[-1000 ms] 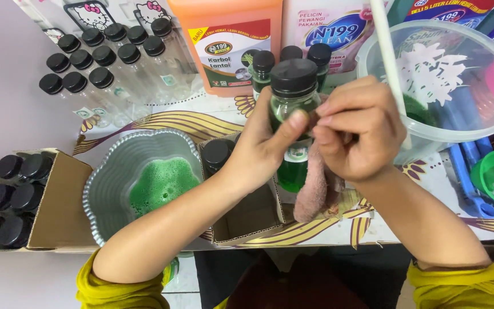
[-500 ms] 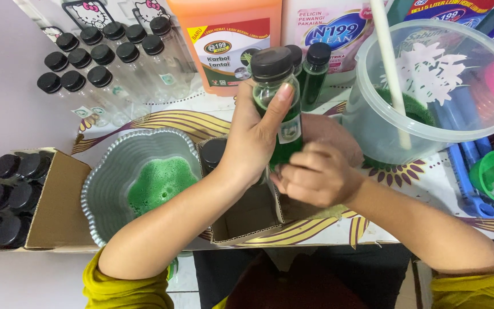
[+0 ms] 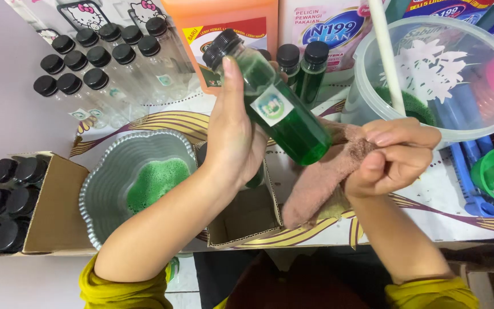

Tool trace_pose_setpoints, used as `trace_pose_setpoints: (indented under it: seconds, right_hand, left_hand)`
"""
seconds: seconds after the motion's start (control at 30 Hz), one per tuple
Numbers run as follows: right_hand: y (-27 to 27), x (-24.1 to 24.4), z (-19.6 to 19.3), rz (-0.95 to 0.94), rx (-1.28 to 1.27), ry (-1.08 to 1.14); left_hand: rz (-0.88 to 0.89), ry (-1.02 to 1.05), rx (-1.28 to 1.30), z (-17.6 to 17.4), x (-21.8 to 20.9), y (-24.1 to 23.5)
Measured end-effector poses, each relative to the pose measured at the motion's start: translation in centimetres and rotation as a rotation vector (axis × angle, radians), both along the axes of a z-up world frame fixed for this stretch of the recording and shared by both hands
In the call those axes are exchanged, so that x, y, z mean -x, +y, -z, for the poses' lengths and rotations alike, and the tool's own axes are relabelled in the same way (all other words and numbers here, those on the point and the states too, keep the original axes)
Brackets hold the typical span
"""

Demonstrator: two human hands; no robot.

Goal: Wiping small bottles of green liquid with a cloth and arranging them into a cardboard box

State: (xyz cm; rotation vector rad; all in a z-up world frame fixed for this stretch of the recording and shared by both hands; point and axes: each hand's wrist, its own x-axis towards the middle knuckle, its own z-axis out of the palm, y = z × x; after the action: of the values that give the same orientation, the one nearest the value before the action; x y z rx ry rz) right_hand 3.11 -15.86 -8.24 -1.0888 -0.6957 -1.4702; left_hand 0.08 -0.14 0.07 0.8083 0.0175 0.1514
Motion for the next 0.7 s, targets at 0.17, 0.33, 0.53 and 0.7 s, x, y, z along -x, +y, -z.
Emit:
trace_pose_setpoints:
  seconds: [0.17,0.33,0.53,0.7]
  right_hand:
    - [1.7,0.3,0.4,-0.122,0.022,0.044]
    - [2.7,0.7,-0.5,-0.002,0.114,0.119]
    - [2.8,0.7,1.4,0.024,0.211,0.155]
    - [2.4,-0.4,0.1,0.038,0.178,0.077]
  left_hand:
    - [0.031,-0.015,0.175,1.1,-1.3,0.2]
    - [0.017,-0.038,0.266,1.5,-1.6,0.5]
    - [-0.018,-0.161,0.353,1.7,-1.8,1.0]
    - [-0.011,-0.185,0.341,1.6,-1.1,1.0]
